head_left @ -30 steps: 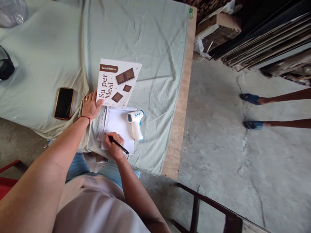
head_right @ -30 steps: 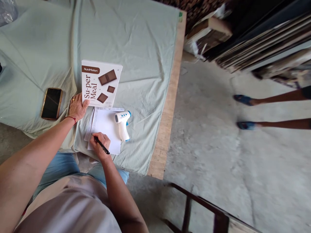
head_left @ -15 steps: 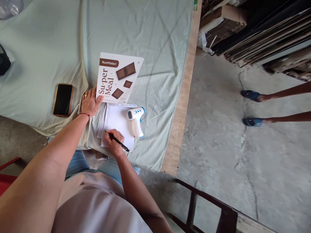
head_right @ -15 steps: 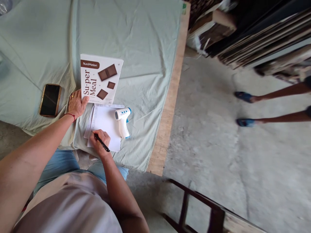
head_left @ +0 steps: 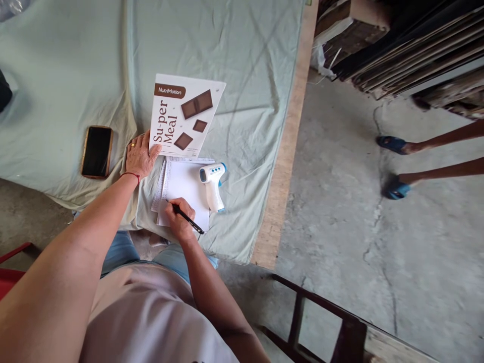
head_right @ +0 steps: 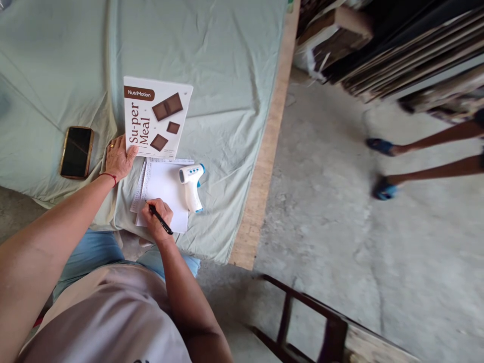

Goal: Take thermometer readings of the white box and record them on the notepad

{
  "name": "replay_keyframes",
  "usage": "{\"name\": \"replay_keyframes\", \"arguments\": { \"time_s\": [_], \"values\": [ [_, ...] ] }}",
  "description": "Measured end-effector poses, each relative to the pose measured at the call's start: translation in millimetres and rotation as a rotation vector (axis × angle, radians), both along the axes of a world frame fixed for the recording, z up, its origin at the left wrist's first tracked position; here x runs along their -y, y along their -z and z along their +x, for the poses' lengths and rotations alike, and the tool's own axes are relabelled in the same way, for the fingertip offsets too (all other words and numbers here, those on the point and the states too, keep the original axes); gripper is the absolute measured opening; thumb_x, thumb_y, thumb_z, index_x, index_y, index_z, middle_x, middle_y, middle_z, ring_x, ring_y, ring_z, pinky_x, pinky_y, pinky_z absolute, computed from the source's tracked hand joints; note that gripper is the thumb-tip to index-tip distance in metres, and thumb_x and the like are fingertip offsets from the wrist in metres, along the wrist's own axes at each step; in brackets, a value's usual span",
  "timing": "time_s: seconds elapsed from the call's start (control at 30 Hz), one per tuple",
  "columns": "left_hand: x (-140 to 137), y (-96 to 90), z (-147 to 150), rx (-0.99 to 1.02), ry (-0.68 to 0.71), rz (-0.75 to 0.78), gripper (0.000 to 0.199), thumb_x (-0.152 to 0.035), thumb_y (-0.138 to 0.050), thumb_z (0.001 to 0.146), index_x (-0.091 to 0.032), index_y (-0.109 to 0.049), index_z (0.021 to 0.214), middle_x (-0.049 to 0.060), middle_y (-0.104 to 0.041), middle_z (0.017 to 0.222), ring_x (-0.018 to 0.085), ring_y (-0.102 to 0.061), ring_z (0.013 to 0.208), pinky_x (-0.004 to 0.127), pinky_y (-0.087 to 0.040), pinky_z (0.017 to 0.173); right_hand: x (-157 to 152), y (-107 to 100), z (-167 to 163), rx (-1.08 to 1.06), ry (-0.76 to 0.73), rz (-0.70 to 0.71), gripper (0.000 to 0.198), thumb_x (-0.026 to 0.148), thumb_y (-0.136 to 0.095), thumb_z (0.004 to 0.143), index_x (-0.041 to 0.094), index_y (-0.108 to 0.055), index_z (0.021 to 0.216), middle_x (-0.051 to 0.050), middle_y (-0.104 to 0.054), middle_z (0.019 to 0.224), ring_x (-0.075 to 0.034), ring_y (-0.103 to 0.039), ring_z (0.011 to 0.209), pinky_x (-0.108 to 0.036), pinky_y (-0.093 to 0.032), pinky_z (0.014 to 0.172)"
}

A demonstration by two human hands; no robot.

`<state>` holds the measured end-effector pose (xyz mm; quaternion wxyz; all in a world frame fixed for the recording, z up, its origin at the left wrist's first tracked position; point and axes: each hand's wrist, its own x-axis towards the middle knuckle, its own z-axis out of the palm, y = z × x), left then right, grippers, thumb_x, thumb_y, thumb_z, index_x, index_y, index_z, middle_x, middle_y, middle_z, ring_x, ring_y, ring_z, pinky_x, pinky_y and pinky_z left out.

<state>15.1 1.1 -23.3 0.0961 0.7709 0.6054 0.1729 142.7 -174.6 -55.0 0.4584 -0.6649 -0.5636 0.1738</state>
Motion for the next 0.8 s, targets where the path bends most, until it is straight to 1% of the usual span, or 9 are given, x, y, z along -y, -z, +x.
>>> {"name": "replay_keyframes", "arguments": {
  "time_s": [0.27,0.37,0.53,0.63,0.8],
  "values": [
    [-0.6,0.8,-0.3,0.000,-0.003,0.012,0.082,-0.068,-0.006,0.095,-0.014,-0.043,0.145,0.018,-0.056,0.139,0.031,-0.049,0.129,0.042,-0.037,0.109,-1.6,0.1,-0.1,0.026,-0.025,0.033,0.011,0.021,-0.050,0.077,0.022,-0.060,0.072,0.000,-0.064,0.062,-0.014,-0.059,0.059,-0.026,-0.048,0.061],
    [-0.6,0.9,-0.2,0.007,0.000,0.012,0.081,-0.067,-0.008,0.096,-0.014,-0.043,0.145,0.018,-0.056,0.138,0.031,-0.049,0.129,0.042,-0.036,0.109,-1.1,-0.4,0.0,0.009,-0.014,0.008,0.011,0.022,-0.050,0.076,0.022,-0.060,0.072,0.000,-0.064,0.062,-0.014,-0.059,0.059,-0.027,-0.049,0.061],
    [-0.6,0.4,-0.1,0.004,0.000,0.011,0.081,-0.066,-0.007,0.096,-0.013,-0.042,0.146,0.018,-0.056,0.138,0.030,-0.049,0.130,0.042,-0.036,0.109,0.2,-1.9,-1.4,-0.030,0.057,-0.086,0.012,0.025,-0.050,0.076,0.022,-0.061,0.073,0.001,-0.063,0.060,-0.014,-0.057,0.056,-0.027,-0.047,0.058],
    [-0.7,0.1,-0.2,0.004,0.000,0.003,0.080,-0.066,-0.008,0.096,-0.014,-0.042,0.146,0.018,-0.056,0.138,0.030,-0.048,0.130,0.042,-0.036,0.109,0.4,-1.8,-2.2,-0.032,0.069,-0.088,0.012,0.026,-0.050,0.075,0.021,-0.061,0.072,0.001,-0.063,0.061,-0.014,-0.057,0.056,-0.027,-0.047,0.060],
    [-0.4,-1.1,-0.3,0.017,-0.001,-0.011,0.079,-0.067,-0.009,0.096,-0.015,-0.041,0.146,0.018,-0.055,0.139,0.031,-0.048,0.131,0.043,-0.035,0.109,-1.2,-0.9,-0.7,-0.061,0.041,-0.083,0.011,0.027,-0.050,0.075,0.022,-0.059,0.070,0.002,-0.060,0.059,-0.014,-0.056,0.057,-0.027,-0.047,0.060]
  ]
}}
